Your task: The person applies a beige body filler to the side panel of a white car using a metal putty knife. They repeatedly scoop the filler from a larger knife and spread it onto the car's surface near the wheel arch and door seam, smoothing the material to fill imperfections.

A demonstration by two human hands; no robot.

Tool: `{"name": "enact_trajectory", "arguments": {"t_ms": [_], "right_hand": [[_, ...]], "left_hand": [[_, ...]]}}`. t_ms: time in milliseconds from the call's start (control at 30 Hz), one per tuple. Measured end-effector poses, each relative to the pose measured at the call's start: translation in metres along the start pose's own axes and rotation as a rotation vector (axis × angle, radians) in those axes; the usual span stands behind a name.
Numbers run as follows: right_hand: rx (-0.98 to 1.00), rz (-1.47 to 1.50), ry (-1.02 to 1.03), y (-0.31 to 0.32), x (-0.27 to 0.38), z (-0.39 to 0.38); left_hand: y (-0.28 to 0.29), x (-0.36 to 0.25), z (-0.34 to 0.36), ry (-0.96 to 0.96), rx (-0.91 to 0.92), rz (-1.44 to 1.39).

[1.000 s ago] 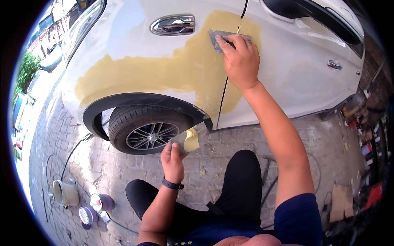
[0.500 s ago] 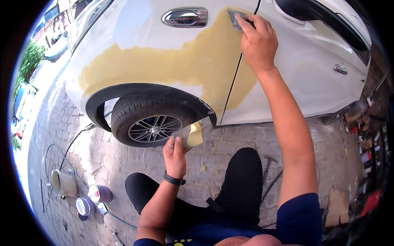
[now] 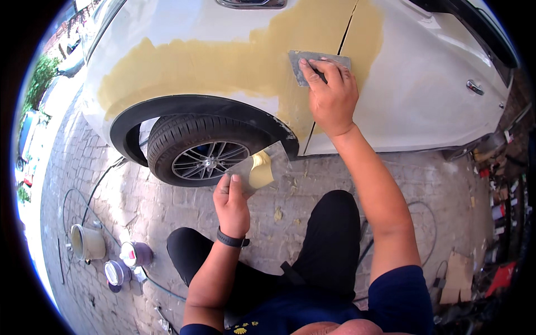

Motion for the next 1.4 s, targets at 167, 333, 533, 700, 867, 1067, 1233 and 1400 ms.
{"name": "enact_trajectory", "arguments": {"t_ms": [167, 333, 533, 700, 867, 1067, 1233, 1400], "right_hand": [[0.007, 0.013, -0.023, -0.005, 0.012, -0.037], [0.067, 0.058, -0.033, -0.005, 0.021, -0.069], [0.258, 0.377, -0.144, 0.041, 0.054, -0.088], [0.297, 0.534, -0.183, 0.070, 0.093, -0.103], [0.499, 0.681, -0.200, 0.062, 0.116, -0.128], [0.280, 0.398, -0.127, 0.070, 0.044, -0.030], [-0.108, 0.024, 0.014, 0.057, -0.030, 0.093], [-0.127, -0.132, 0.101, 0.037, -0.040, 0.128]], "left_hand": [[0.003, -0.003, 0.002, -0.021, -0.042, 0.007], [0.007, -0.003, 0.010, -0.064, -0.042, 0.014], [0.006, 0.004, 0.014, -0.052, 0.003, -0.070], [-0.011, -0.001, 0.009, -0.075, 0.072, -0.058], [-0.021, -0.013, 0.004, -0.106, 0.067, -0.036], [0.015, -0.020, 0.025, -0.182, -0.008, -0.023], [0.003, -0.008, 0.018, -0.145, 0.030, 0.063], [-0.009, -0.009, 0.012, -0.135, 0.048, 0.085]]}}
Point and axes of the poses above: each hand's wrist, its own z-axis towards the middle knuckle, its own y-axis out of the back of the hand, x = y × z, the point moved 8 cm from there along z, towards the middle knuckle, and after that the axes turned 5 degrees about -y, right-handed, at the moved point
